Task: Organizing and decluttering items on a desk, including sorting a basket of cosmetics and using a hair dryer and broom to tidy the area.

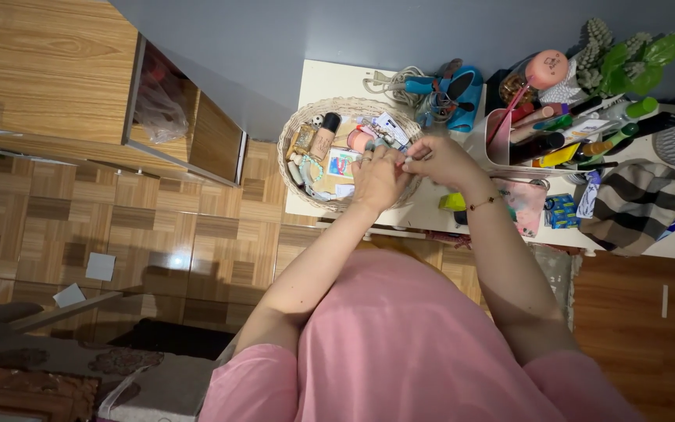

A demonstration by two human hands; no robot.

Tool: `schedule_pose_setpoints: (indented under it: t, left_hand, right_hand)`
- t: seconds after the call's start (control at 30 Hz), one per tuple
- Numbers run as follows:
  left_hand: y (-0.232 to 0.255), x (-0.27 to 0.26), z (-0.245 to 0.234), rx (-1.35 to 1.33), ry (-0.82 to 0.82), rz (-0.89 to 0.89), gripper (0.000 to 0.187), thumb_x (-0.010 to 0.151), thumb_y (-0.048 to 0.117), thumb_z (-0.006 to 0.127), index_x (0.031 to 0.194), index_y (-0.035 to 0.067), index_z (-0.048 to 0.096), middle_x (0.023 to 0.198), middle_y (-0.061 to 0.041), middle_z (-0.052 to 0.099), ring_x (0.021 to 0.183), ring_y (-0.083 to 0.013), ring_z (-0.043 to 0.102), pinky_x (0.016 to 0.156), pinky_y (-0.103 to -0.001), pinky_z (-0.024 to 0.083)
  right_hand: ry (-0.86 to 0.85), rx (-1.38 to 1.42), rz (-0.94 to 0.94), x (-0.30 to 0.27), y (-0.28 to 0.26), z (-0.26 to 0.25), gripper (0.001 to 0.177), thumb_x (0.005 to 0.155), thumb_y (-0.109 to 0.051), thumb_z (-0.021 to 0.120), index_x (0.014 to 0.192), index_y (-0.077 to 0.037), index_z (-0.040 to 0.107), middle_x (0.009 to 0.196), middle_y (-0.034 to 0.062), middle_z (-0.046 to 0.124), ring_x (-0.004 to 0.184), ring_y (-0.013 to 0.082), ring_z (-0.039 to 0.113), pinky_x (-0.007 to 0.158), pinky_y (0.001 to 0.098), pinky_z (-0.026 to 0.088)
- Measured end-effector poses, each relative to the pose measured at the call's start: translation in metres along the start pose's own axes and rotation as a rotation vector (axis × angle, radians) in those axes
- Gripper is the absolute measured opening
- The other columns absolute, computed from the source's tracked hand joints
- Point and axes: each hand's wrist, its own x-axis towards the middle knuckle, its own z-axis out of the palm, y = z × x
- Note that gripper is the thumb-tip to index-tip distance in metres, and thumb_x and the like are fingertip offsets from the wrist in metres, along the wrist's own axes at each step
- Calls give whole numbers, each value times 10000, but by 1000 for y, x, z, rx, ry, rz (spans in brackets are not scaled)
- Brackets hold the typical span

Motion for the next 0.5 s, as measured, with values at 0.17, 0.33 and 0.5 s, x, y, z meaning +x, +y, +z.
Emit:
schedule_pose_setpoints:
  t: [0.17,0.33,0.5]
  left_hand:
    - [20,-8,-22,-19,-51,20,349,825,380,755,1100,171,705,1183,-73,635,1153,-335,571,972,-510,374]
    - [-30,-23,-3,169,-54,29,467,812,378,767,1196,135,659,1230,-100,612,1188,-347,548,1008,-522,370]
    - [-72,-36,-10,404,-92,-81,513,820,318,733,1283,121,631,1278,-112,595,1193,-338,555,968,-512,413]
  right_hand:
    - [39,-86,99,-1,6,-11,249,814,-197,813,977,-44,702,853,46,692,699,143,648,581,311,512]
    - [186,-440,9,37,86,-37,188,767,-155,792,874,-18,720,860,137,735,784,280,701,706,396,571]
    - [-24,-1008,99,72,117,-39,332,692,-260,865,922,-29,804,1004,198,754,955,372,717,876,436,569]
